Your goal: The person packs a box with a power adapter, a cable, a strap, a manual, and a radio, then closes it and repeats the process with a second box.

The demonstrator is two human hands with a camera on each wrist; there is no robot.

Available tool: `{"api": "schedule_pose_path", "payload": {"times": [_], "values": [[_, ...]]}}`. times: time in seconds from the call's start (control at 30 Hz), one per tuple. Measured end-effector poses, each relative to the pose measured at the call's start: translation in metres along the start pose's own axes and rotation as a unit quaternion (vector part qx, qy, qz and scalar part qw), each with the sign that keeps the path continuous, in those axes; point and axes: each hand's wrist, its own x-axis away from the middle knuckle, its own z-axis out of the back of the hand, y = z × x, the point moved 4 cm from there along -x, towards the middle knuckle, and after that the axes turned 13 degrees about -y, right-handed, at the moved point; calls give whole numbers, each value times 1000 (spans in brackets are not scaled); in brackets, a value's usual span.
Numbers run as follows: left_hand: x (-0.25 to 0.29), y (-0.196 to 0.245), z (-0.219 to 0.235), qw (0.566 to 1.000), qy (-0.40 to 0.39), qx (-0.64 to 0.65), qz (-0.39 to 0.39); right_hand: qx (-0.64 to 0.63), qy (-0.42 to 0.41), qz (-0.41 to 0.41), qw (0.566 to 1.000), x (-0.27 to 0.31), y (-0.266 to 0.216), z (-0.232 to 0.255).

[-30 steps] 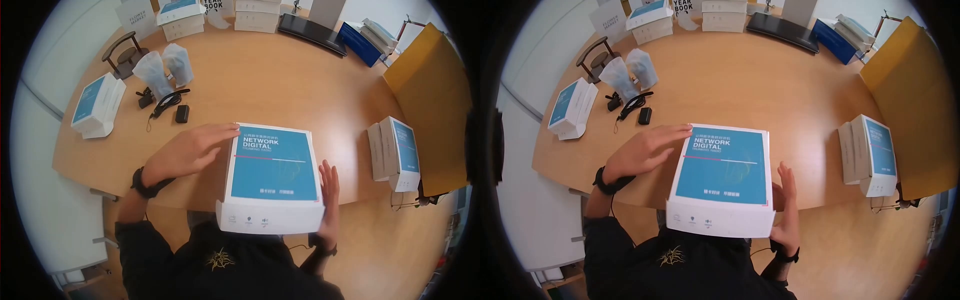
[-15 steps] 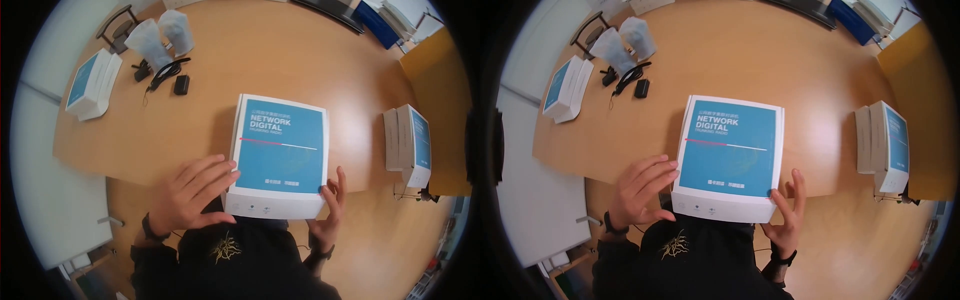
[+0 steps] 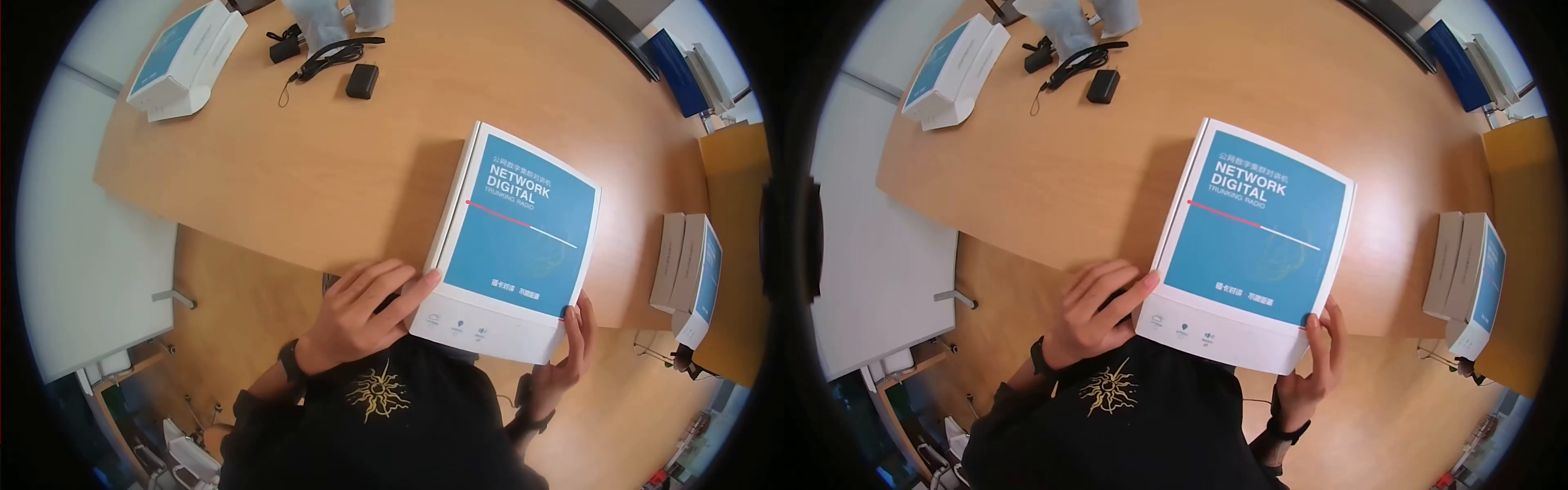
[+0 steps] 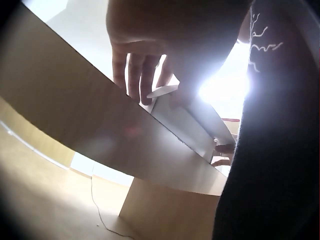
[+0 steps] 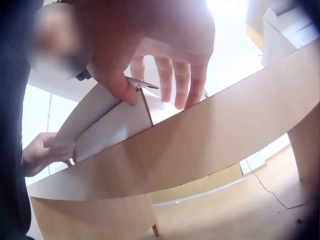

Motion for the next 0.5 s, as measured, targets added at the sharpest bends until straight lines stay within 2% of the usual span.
{"api": "schedule_pose_path", "payload": {"times": [0.07,0.13,0.2,0.4,0.5], "values": [[-3,7,7,1000,11,6,14,24,-16,-40,999,3,-2,0],[-3,8,11,999,20,11,27,38,-22,-46,998,5,-4,0],[-2,13,13,999,31,11,-36,55,-29,-50,997,6,-6,1],[9,10,-3,999,-6,19,-25,47,-28,-69,996,3,-10,1],[11,10,-6,999,20,2,-30,40,-23,-64,997,6,-6,0]]}}
